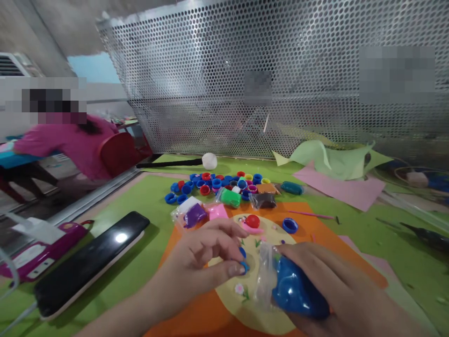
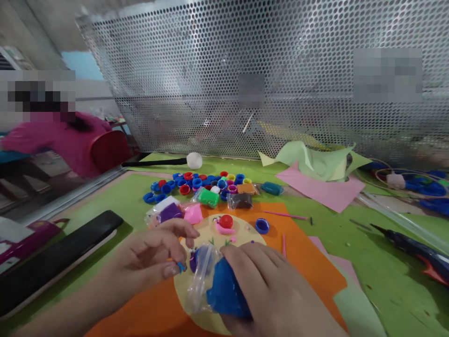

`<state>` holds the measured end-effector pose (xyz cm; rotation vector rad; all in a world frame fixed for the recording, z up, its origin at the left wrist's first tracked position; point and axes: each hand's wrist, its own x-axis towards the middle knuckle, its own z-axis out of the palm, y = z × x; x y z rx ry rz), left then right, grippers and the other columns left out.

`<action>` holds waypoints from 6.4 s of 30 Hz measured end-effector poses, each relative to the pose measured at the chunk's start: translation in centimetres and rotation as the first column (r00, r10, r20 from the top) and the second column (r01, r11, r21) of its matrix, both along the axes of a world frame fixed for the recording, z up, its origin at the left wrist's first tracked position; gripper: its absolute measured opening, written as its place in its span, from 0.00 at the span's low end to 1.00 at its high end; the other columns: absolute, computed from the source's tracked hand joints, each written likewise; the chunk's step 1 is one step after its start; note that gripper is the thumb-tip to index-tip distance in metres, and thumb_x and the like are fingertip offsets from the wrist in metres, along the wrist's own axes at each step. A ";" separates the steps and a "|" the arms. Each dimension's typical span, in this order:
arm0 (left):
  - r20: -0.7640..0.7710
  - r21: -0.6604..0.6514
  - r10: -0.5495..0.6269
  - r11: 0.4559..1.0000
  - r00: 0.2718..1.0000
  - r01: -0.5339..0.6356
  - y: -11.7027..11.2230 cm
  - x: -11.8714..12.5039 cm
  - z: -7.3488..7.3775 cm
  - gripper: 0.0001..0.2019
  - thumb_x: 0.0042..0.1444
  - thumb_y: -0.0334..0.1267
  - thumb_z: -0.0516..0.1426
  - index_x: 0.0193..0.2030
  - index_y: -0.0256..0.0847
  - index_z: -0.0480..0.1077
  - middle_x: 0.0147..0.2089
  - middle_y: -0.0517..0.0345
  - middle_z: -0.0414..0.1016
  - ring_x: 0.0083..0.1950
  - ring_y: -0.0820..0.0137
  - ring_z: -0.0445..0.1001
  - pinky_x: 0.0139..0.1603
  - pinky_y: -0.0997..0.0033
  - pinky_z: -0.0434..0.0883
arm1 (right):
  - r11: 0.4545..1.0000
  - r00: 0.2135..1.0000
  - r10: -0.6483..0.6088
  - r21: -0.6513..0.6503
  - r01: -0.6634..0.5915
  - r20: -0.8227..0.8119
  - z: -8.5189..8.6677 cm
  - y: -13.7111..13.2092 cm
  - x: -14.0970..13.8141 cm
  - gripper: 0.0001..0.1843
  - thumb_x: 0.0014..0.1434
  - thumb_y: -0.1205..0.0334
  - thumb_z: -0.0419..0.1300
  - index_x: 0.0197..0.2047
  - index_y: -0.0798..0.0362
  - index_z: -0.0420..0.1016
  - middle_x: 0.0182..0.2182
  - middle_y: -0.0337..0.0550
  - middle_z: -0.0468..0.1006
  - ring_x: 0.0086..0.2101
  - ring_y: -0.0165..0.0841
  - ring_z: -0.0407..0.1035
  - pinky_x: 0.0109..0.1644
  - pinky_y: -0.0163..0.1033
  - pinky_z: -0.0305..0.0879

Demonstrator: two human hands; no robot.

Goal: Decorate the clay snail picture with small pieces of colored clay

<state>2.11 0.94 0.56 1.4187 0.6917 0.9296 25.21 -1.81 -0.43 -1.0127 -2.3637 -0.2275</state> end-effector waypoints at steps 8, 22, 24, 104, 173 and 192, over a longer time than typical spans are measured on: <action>0.065 -0.143 -0.067 0.987 0.996 0.076 -1.1 0.3 0.1 0.06 0.59 0.35 0.57 0.42 0.45 0.73 0.33 0.60 0.76 0.30 0.80 0.72 0.29 0.87 0.68 | 0.999 1.000 -0.003 -0.032 0.003 -0.026 -0.4 -0.1 0.1 0.16 0.59 0.68 0.44 0.51 0.53 0.59 0.38 0.41 0.75 0.37 0.31 0.72 0.40 0.34 0.70; -0.229 0.613 0.242 0.789 0.943 -0.053 -1.5 1.3 -0.8 0.05 0.53 0.30 0.58 0.29 0.40 0.75 0.30 0.57 0.69 0.28 0.77 0.70 0.28 0.84 0.69 | 0.993 0.996 0.031 -0.108 -0.040 -0.081 -0.9 -0.5 -0.6 0.20 0.54 0.71 0.45 0.50 0.52 0.61 0.38 0.39 0.75 0.38 0.30 0.72 0.45 0.32 0.68; -0.292 0.628 0.270 0.777 0.918 -0.029 -1.6 1.3 -1.1 0.06 0.54 0.31 0.57 0.29 0.41 0.75 0.30 0.58 0.68 0.29 0.77 0.70 0.29 0.85 0.68 | 0.993 0.997 0.040 -0.112 -0.047 -0.065 -1.1 -0.6 -0.6 0.19 0.54 0.70 0.45 0.50 0.52 0.61 0.38 0.38 0.75 0.37 0.29 0.72 0.44 0.32 0.68; -0.587 0.616 0.462 0.788 0.664 -0.004 6.3 -2.9 -4.9 0.08 0.58 0.38 0.55 0.34 0.41 0.75 0.36 0.56 0.78 0.38 0.69 0.74 0.40 0.70 0.70 | 0.814 0.831 -0.519 -0.412 0.411 -0.198 -8.3 9.9 7.1 0.23 0.55 0.44 0.55 0.46 0.53 0.68 0.38 0.50 0.76 0.36 0.45 0.72 0.34 0.43 0.68; -0.642 0.707 0.497 0.677 0.584 0.202 4.2 -1.9 -3.6 0.06 0.61 0.35 0.52 0.38 0.41 0.70 0.37 0.56 0.73 0.38 0.69 0.72 0.39 0.71 0.69 | 0.896 0.895 -0.425 -0.204 0.395 -0.135 -7.1 9.3 6.6 0.22 0.56 0.50 0.55 0.48 0.56 0.66 0.41 0.53 0.76 0.35 0.46 0.73 0.31 0.44 0.69; -0.260 0.829 0.398 0.559 0.880 -0.007 -0.6 2.1 -2.1 0.04 0.56 0.28 0.57 0.36 0.40 0.70 0.32 0.58 0.69 0.34 0.74 0.71 0.35 0.77 0.72 | 0.973 0.986 0.167 0.157 -0.170 0.028 -2.1 2.9 0.6 0.18 0.68 0.58 0.42 0.47 0.65 0.63 0.37 0.54 0.76 0.33 0.41 0.70 0.33 0.49 0.68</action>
